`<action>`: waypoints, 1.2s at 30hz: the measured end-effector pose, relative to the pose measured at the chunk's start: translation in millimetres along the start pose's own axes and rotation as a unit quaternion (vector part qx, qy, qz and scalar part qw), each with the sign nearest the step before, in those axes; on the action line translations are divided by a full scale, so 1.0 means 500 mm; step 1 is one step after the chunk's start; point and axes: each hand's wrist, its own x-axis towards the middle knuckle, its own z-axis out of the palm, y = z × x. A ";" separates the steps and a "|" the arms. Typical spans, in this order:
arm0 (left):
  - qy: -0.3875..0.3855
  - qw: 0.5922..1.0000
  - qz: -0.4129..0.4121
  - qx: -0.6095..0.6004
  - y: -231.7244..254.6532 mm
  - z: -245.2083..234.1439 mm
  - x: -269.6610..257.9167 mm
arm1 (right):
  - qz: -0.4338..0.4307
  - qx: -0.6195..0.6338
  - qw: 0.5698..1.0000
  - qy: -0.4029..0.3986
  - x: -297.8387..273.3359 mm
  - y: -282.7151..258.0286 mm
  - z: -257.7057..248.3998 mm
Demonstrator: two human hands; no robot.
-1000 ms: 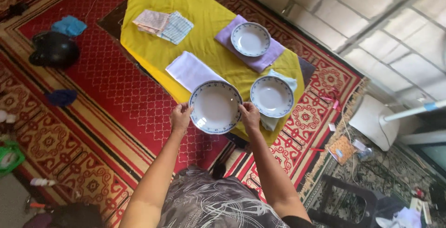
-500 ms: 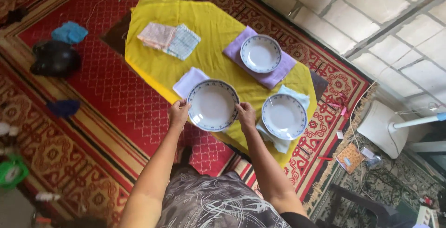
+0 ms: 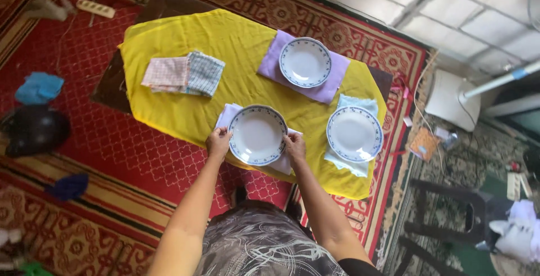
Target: Setting a dining table with plates, bowls, and napkins.
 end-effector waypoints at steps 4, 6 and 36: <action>-0.041 0.999 -0.012 0.023 -0.002 0.000 0.023 | -0.004 -0.058 0.997 0.048 -0.020 -0.022 0.017; -0.046 0.999 -0.006 0.021 0.002 -0.005 0.029 | 0.007 -0.117 0.991 0.068 -0.053 -0.063 0.025; -0.010 0.996 0.055 -0.072 0.033 -0.033 0.042 | 0.058 0.057 0.992 0.096 -0.136 -0.092 -0.009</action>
